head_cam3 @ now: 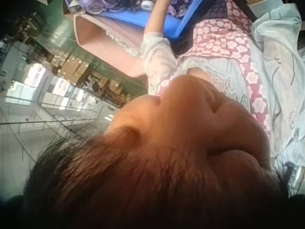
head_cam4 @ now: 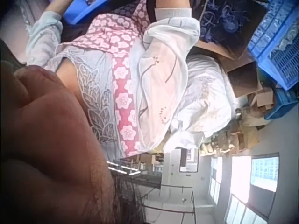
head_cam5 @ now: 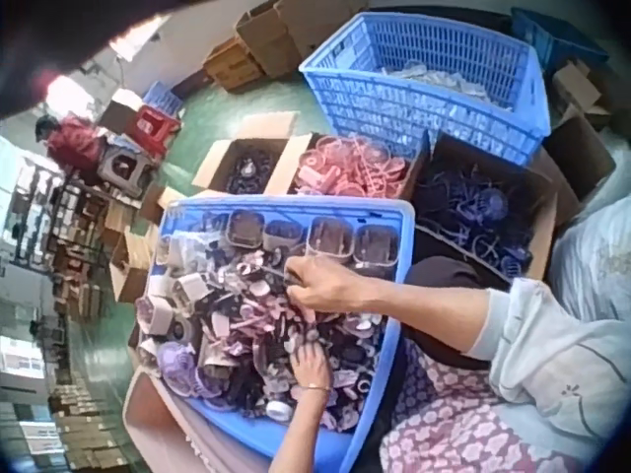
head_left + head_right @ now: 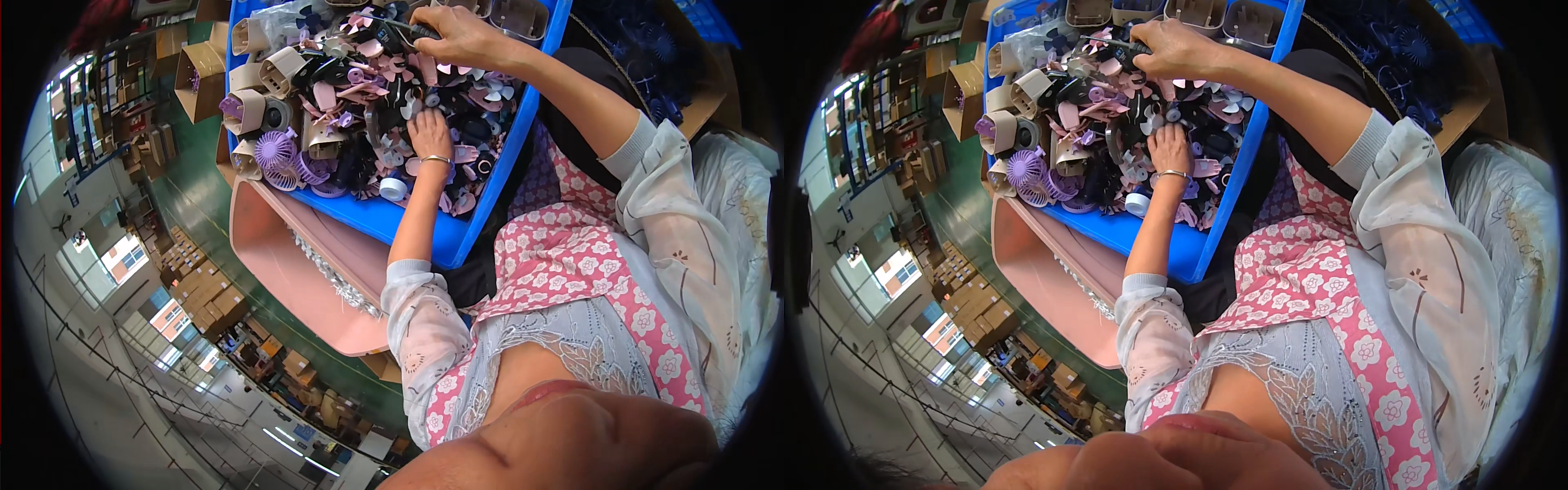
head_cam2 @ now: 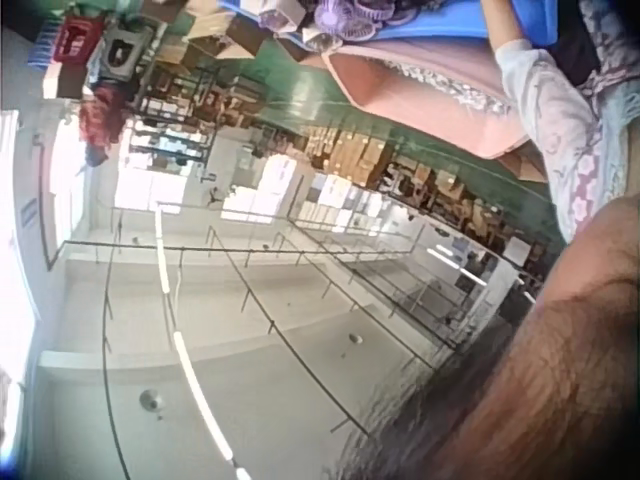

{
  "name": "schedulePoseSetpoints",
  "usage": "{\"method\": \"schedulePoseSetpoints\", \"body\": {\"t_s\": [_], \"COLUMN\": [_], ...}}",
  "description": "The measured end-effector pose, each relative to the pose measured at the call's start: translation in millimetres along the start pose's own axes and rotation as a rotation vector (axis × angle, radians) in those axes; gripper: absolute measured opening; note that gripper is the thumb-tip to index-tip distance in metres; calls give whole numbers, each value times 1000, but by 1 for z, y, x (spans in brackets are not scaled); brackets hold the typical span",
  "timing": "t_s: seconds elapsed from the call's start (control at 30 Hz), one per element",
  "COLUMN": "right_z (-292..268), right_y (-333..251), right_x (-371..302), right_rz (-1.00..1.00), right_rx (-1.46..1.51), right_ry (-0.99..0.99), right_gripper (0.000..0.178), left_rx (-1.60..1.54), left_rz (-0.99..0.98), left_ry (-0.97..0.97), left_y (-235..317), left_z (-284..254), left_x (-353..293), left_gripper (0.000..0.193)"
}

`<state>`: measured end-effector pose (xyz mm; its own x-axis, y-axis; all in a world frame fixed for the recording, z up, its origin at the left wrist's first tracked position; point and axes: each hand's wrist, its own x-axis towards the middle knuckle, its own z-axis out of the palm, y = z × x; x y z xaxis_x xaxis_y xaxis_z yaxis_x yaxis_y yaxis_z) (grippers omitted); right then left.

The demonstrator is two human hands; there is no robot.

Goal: Manually assemble small plastic and metal components into finished accessories.

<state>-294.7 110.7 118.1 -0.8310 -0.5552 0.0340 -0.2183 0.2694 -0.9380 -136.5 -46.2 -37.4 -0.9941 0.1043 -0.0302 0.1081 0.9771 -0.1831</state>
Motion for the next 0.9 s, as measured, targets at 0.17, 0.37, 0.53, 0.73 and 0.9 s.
{"method": "schedulePoseSetpoints", "body": {"t_s": [0.17, 0.37, 0.53, 0.73, 0.9], "right_z": [1, 8, 16, 22, 12], "right_y": [21, 17, 24, 41, 27], "right_x": [1, -6, 1, 16, 11], "right_rz": [-142, -177, -101, -137, -27], "right_rx": [-200, -174, -159, -145, 124], "right_ry": [153, 158, 132, 78, -265], "right_gripper": [27, 25, 27, 27, 24], "left_rx": [249, 147, -132, -875, -2067], "left_rz": [-173, -302, -394, -534, -664], "left_ry": [-337, -552, -76, 173, 468], "left_y": [-11, -4, 13, -7, -20], "left_z": [-23, -21, 0, -54, -166], "left_x": [5, 18, -12, -11, -52], "left_gripper": [72, 64, 51, 26, 24]}}
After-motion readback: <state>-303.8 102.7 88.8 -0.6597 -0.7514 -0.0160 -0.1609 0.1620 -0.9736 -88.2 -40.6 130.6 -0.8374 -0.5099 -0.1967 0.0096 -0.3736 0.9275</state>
